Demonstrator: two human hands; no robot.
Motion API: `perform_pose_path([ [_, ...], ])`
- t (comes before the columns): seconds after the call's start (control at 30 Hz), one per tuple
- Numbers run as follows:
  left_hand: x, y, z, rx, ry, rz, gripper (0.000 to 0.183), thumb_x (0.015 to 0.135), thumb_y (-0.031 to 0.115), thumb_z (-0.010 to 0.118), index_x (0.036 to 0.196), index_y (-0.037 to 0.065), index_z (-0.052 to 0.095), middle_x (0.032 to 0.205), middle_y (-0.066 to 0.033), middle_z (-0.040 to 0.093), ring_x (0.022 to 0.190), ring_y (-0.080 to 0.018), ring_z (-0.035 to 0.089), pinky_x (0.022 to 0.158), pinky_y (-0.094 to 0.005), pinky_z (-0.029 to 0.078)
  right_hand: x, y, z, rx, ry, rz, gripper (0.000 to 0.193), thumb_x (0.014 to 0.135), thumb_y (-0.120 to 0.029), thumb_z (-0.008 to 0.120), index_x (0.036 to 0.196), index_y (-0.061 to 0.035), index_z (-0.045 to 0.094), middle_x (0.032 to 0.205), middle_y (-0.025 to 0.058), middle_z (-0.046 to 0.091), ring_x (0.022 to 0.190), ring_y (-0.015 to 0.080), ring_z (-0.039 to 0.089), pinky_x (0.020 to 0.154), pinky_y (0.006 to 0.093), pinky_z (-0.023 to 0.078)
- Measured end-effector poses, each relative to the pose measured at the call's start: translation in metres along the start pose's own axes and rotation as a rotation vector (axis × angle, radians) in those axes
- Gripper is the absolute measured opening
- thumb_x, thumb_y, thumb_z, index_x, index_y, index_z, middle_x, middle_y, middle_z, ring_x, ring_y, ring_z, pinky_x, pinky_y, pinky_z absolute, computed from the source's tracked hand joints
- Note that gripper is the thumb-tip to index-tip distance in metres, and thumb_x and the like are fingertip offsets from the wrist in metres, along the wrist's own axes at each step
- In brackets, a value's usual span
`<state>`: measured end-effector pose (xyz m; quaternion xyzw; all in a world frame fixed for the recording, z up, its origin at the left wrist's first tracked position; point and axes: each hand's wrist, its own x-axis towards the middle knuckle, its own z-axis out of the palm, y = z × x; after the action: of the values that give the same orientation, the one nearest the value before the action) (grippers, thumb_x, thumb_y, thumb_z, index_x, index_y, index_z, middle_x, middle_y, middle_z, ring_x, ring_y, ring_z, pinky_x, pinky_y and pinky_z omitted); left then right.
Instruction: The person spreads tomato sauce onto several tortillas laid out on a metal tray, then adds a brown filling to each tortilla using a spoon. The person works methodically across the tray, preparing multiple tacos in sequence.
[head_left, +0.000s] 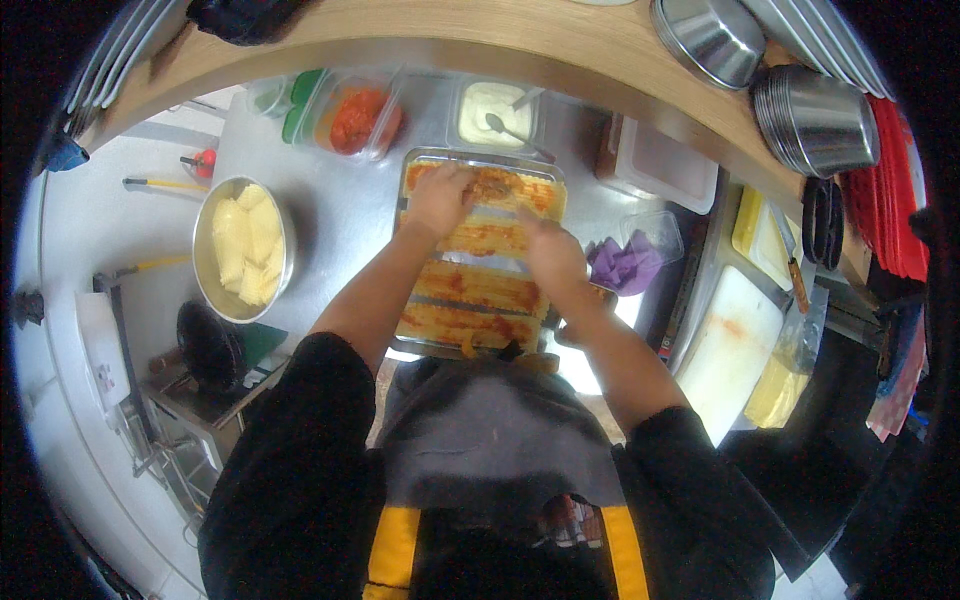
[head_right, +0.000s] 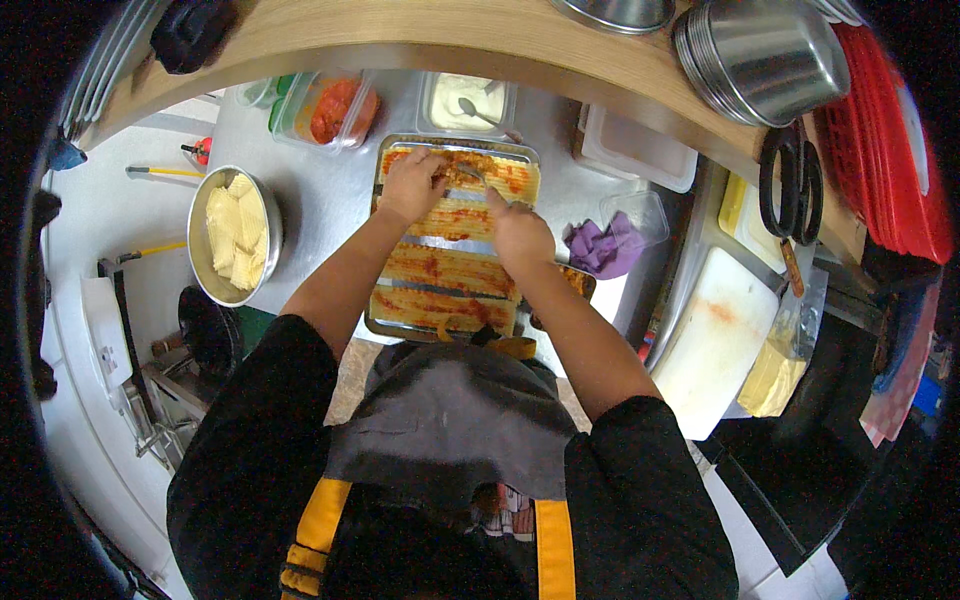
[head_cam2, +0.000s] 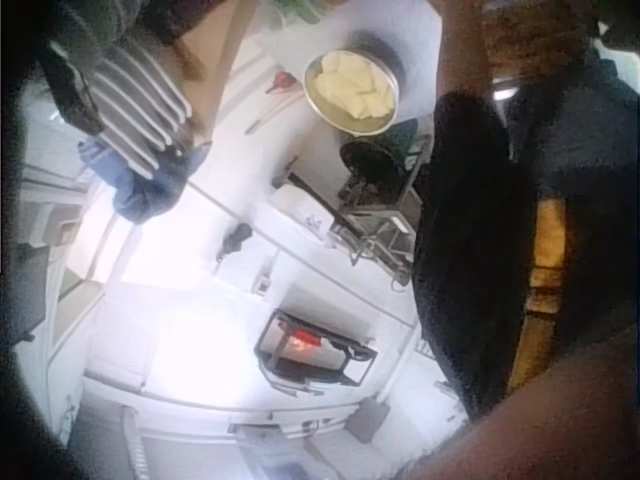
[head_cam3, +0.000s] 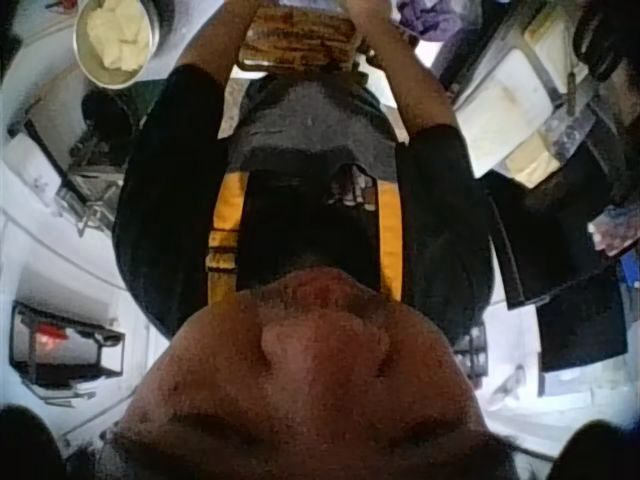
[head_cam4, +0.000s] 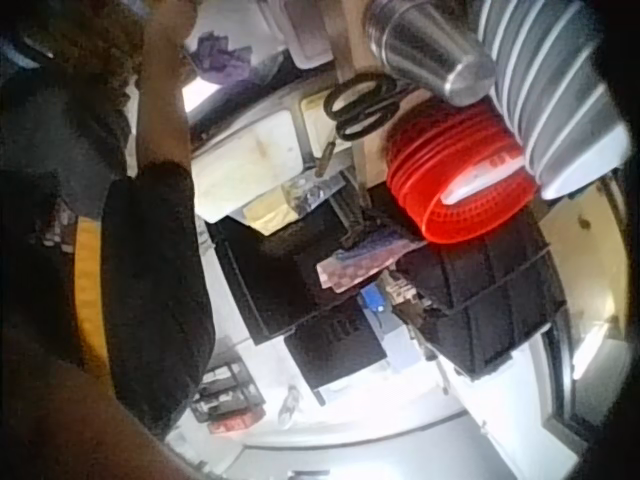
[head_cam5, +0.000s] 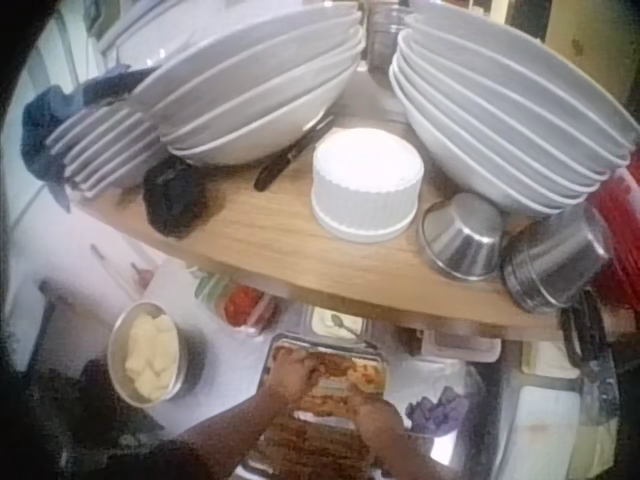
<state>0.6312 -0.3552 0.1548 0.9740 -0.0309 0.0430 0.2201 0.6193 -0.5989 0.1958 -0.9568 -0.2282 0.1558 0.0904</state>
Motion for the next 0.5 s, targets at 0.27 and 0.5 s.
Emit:
perform_pose_path([
  [0.27,0.01,0.019,-0.006,-0.033,-0.065,0.016,0.05,0.083,0.033,0.084,0.128,0.014,0.072,0.116,-0.0128,0.063,0.111,-0.0349,0.063,0.096,-0.0481,0.052,0.005,0.011,-0.011,0.088,0.012,0.073,0.061,0.095,-0.008,0.054,0.155,-0.0204,0.049,0.104,0.0216,0.07,0.089,0.0391,0.075,0.078,0.0489,0.062],
  [0.5,0.02,0.016,0.0,0.06,-0.118,0.073,0.039,0.085,0.034,0.082,0.12,0.016,0.078,0.111,-0.0084,0.062,0.112,-0.03,0.062,0.098,-0.0473,0.049,-0.003,0.01,0.003,0.087,-0.026,0.065,0.062,0.095,-0.009,0.055,0.156,-0.0211,0.048,0.102,0.0199,0.071,0.091,0.0381,0.076,0.078,0.0476,0.063],
])
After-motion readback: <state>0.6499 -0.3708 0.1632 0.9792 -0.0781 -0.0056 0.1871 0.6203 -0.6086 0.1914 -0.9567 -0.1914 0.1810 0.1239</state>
